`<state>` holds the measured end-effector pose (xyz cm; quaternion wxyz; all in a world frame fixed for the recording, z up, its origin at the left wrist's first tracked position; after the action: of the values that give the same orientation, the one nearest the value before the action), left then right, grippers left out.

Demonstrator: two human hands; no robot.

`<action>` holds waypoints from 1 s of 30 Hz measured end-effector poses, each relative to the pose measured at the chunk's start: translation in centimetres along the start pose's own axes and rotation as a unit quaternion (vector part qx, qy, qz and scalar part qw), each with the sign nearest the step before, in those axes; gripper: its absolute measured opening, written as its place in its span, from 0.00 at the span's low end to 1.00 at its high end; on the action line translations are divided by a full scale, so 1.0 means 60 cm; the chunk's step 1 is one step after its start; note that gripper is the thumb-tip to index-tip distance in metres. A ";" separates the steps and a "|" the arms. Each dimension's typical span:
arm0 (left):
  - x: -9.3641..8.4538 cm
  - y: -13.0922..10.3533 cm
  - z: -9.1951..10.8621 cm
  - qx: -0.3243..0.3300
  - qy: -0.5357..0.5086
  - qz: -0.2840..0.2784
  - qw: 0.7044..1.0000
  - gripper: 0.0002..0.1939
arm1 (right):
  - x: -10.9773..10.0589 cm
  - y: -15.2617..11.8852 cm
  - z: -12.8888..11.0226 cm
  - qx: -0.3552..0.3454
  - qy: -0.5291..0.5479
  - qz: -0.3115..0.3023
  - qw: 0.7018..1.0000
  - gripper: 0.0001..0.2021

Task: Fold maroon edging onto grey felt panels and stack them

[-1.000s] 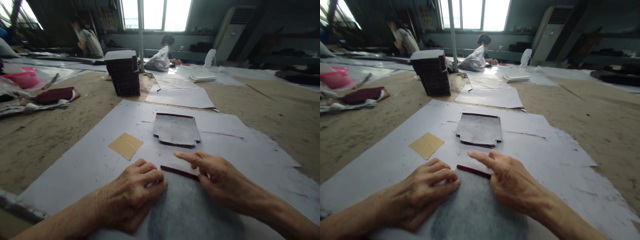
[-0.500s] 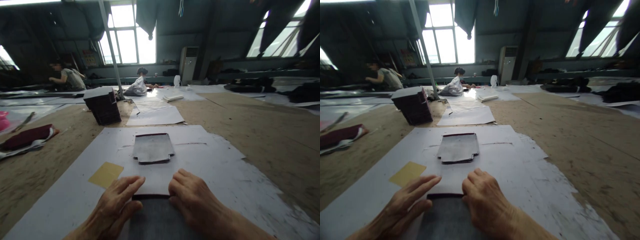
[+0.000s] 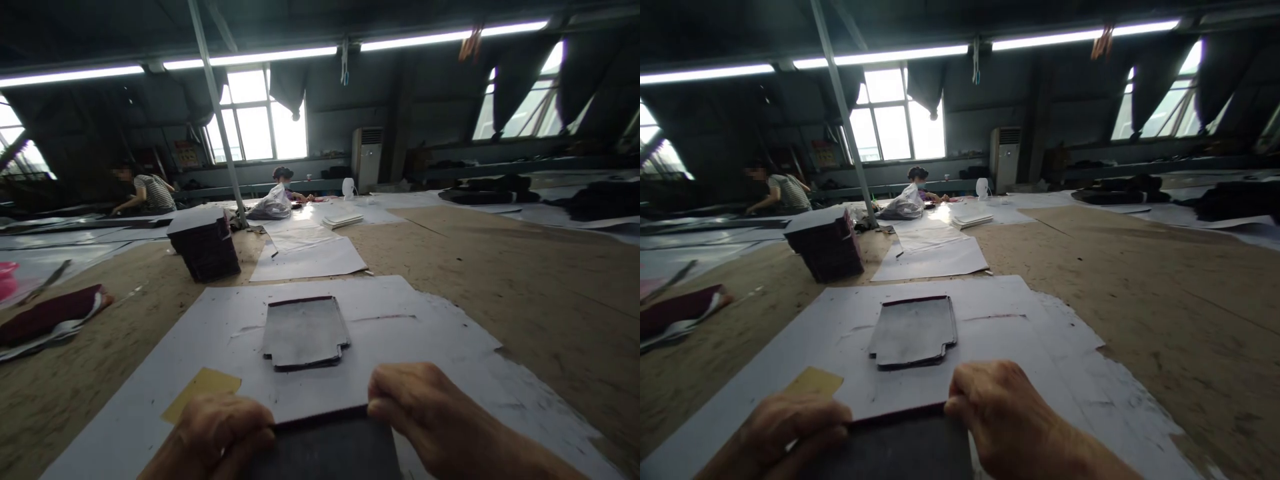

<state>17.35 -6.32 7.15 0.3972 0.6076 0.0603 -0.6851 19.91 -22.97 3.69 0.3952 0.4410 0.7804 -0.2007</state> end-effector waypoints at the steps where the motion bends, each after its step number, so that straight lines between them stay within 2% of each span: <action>1: -0.006 0.009 -0.013 -0.024 -0.007 -0.005 1.000 0.12 | -0.011 0.007 0.000 0.003 0.013 -0.009 1.000 0.10; 4: -0.006 0.046 -0.079 -0.125 -0.076 -0.063 0.987 0.13 | -0.054 0.046 0.015 0.021 0.074 -0.015 0.997 0.10; 6: 0.008 0.077 -0.133 -0.184 -0.162 -0.110 0.963 0.15 | -0.075 0.088 0.041 0.038 0.131 -0.020 0.990 0.10; 7: 0.014 0.095 -0.161 -0.205 -0.196 -0.112 0.952 0.16 | -0.079 0.113 0.059 0.050 0.154 -0.025 0.987 0.10; 10: 0.030 0.147 -0.240 -0.234 -0.180 -0.082 0.952 0.15 | -0.076 0.187 0.119 0.087 0.152 -0.016 0.984 0.11; 14: 0.077 0.170 -0.310 -0.252 -0.105 -0.038 0.961 0.11 | -0.065 0.246 0.173 0.113 0.052 0.087 0.988 0.06; 17: 0.098 0.158 -0.330 -0.253 -0.056 0.013 0.966 0.11 | -0.053 0.257 0.182 0.105 -0.013 0.144 0.984 0.06; 23: 0.107 0.140 -0.340 -0.239 -0.002 0.066 0.969 0.09 | -0.039 0.257 0.195 0.126 -0.054 0.179 0.974 0.07; 27: 0.117 0.141 -0.340 -0.229 0.006 0.059 0.972 0.10 | -0.037 0.253 0.210 0.155 -0.024 0.199 0.967 0.06; 30: 0.129 0.144 -0.341 -0.225 0.000 0.042 0.973 0.11 | -0.042 0.248 0.232 0.179 0.044 0.209 0.960 0.08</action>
<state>39.14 -4.27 -1.41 0.5522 0.5043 0.1871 -0.6369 39.39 -25.63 -2.25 0.3082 0.6660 0.6390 -0.2308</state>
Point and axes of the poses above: each hand's wrist, its own y-axis towards the middle knuckle, its own x-axis out of the palm, z = x × y, the point moved 10 cm from there along y, towards the middle knuckle, and after that the axes turned 8 degrees about -z, right-handed, at the moved point
